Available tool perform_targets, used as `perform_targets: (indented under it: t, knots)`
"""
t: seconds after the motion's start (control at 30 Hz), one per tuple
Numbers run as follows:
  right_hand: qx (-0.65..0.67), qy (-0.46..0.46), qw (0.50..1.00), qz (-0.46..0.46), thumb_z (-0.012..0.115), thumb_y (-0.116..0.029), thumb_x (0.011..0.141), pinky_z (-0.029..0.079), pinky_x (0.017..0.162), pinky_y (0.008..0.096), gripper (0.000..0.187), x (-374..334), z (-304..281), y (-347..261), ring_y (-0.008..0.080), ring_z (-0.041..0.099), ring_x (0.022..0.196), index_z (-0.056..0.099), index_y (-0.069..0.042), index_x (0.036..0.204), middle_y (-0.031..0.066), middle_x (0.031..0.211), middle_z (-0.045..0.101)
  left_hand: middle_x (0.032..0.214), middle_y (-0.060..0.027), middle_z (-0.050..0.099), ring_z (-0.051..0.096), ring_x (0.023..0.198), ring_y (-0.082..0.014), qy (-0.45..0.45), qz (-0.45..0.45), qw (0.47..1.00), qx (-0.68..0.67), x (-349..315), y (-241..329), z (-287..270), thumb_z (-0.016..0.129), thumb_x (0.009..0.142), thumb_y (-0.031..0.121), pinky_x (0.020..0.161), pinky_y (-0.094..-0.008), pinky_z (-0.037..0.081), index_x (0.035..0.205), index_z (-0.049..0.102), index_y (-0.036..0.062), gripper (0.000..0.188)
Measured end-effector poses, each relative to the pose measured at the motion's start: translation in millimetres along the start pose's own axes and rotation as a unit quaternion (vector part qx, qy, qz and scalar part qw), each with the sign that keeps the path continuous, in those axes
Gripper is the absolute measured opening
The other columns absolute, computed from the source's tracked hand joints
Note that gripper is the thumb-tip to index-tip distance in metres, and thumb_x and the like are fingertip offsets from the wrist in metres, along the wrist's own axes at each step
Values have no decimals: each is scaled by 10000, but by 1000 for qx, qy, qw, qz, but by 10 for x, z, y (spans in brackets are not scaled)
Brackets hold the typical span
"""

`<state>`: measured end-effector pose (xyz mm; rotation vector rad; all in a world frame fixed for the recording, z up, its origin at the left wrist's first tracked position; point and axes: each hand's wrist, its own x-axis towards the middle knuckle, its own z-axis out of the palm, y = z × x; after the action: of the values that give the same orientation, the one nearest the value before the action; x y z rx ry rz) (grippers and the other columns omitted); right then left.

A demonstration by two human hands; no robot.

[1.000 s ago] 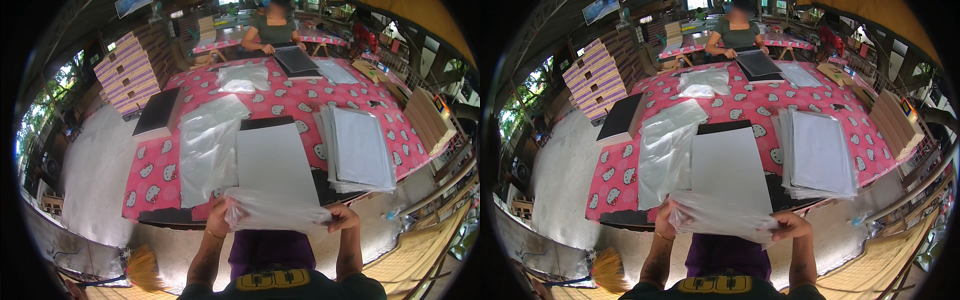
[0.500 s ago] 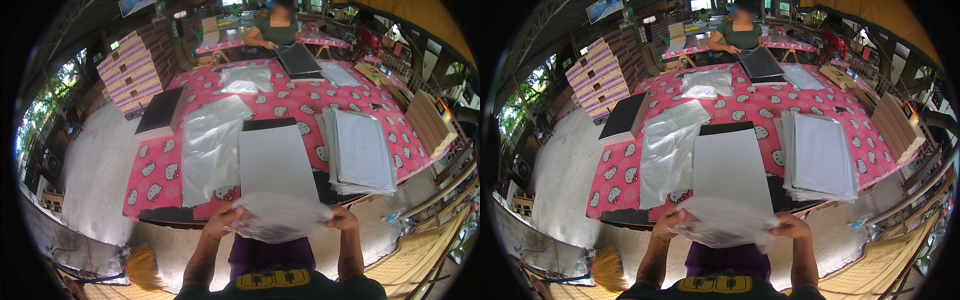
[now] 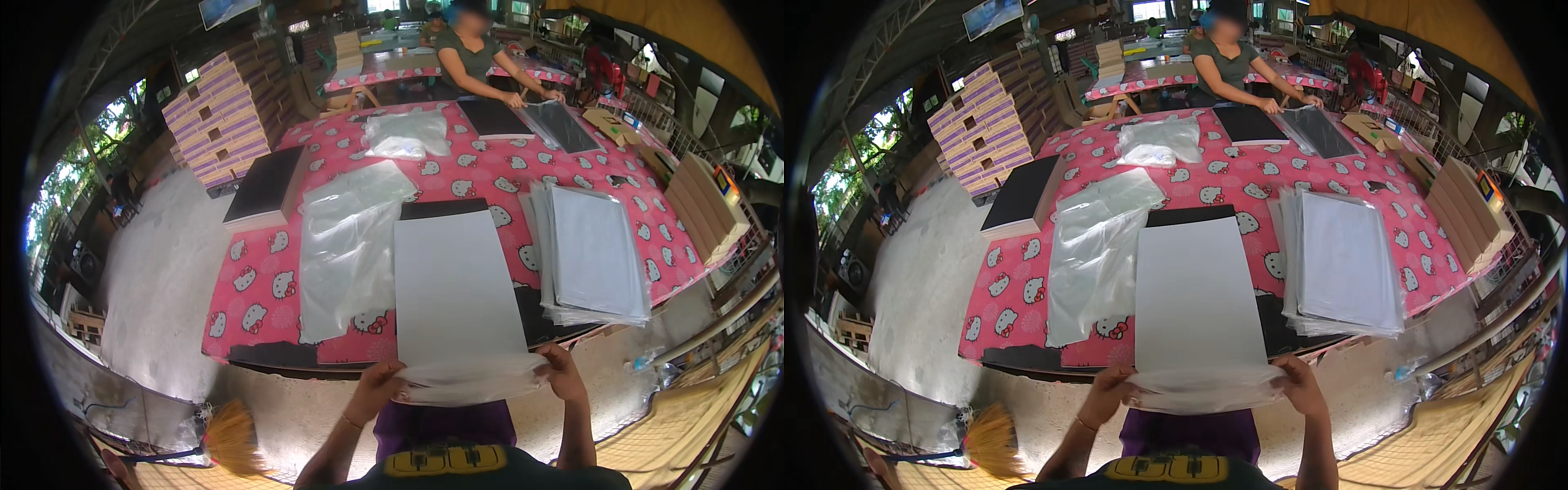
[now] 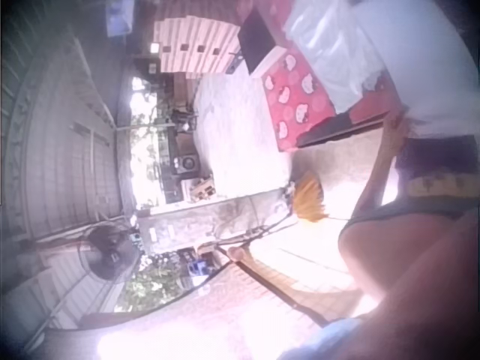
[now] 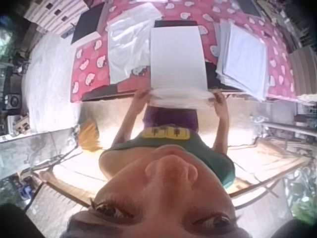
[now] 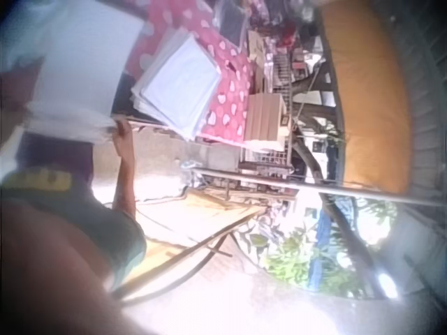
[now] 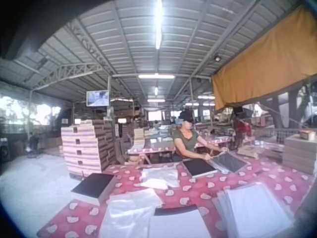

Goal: The person places black flat items into individual clear plastic bags, smooths the bags, and stacks the packaged items on a table.

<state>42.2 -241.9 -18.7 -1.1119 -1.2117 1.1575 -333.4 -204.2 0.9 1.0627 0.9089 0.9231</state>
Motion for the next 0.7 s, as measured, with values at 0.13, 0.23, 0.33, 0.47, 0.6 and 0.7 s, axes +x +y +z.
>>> perform_targets:
  t: [0.13,0.23,0.33,0.47,0.6,0.7]
  knots:
    - [-57,177,981,63,434,92,755,439,540,218,557,-81,321,-14,86,509,613,521,-28,1292,37,765,527,733,-59,599,563,635,-87,167,2,986,27,-169,-216,444,502,847,4,573,-236,483,1141,526,-12,296]
    - [-123,181,974,52,383,85,755,452,547,226,554,-119,407,170,89,506,576,534,-6,1281,43,766,532,724,-64,595,534,606,-78,226,28,967,114,-150,-370,423,477,838,-4,553,-234,457,1231,505,-18,395]
    - [-123,180,974,54,384,87,754,454,549,224,547,-120,440,230,92,520,569,535,14,1274,63,775,567,723,-73,603,506,566,-79,233,47,953,187,-117,-359,410,470,835,-4,531,-235,434,1276,497,-25,442]
    - [-94,223,970,6,443,93,765,479,543,245,411,-74,486,175,112,564,582,575,51,1153,82,742,598,732,-87,624,514,546,-82,235,36,942,237,-165,-288,400,483,827,-15,521,-242,440,1262,515,-37,436]
    - [4,214,977,0,525,97,772,493,521,259,249,-32,405,50,130,584,576,592,39,1004,90,739,607,759,-86,644,566,582,-103,232,76,956,162,-204,-220,324,515,816,-36,530,-256,469,1197,564,-27,384]
    - [69,109,991,21,590,50,773,494,542,263,211,-32,114,54,141,598,615,591,21,983,106,830,620,820,-90,658,604,677,-119,230,91,968,41,-176,-80,277,542,802,-51,598,-250,488,1089,621,-14,300]
